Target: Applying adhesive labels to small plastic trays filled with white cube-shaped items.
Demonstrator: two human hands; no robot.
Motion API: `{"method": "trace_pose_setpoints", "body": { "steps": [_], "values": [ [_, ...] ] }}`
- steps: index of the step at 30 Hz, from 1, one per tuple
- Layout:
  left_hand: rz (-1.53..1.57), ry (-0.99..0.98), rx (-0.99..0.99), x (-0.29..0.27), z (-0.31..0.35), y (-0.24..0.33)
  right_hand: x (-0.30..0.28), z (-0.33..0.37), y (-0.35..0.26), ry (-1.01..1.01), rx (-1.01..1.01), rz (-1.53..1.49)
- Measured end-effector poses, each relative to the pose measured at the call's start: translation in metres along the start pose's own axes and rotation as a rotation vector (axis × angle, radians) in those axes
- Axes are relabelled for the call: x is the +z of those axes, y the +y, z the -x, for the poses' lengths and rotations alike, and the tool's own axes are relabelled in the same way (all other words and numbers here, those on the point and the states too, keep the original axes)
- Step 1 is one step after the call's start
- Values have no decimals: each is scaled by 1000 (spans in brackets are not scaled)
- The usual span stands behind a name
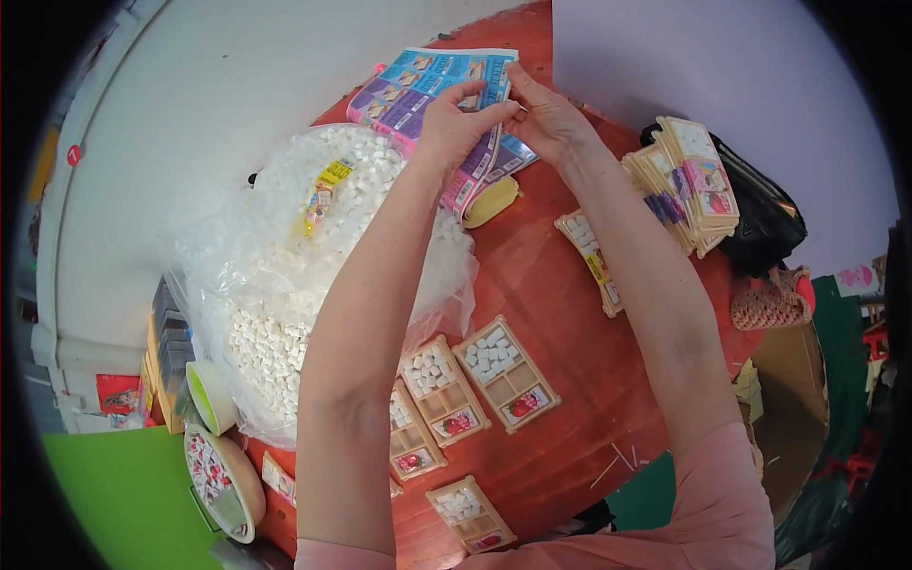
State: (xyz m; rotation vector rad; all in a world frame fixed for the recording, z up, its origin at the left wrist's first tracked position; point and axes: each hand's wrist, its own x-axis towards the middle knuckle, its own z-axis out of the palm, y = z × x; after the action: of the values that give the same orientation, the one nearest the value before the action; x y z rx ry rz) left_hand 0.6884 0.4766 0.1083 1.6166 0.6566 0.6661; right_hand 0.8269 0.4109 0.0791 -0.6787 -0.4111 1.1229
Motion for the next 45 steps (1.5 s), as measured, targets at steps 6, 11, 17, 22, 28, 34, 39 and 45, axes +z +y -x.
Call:
{"method": "trace_pose_setpoints", "body": {
  "steps": [6, 11, 17, 22, 28, 34, 39, 45],
  "values": [
    [47, -34, 14, -22, 9, 20, 15, 0, 2, -127, 20, -43],
    [194, -27, -14, -29, 17, 19, 24, 3, 4, -169, 19, -74],
    [374, -66, -74, -33, 22, 10, 34, 18, 1, -167, -47, 127],
    [435, -91, -109, -34, 23, 4, 38, 22, -1, -136, -87, 322],
    [250, 88, -77, -35, 30, 9, 30, 13, 10, -2, -147, 490],
    [157, 349, 37, -39, 46, 33, -45, -4, 11, 308, -177, 792],
    [75, 363, 55, -59, 64, 45, 31, 50, 39, 294, -571, 1347],
    [164, 301, 35, -62, 76, 52, 67, 64, 45, -249, -275, 901]
  ]
}}
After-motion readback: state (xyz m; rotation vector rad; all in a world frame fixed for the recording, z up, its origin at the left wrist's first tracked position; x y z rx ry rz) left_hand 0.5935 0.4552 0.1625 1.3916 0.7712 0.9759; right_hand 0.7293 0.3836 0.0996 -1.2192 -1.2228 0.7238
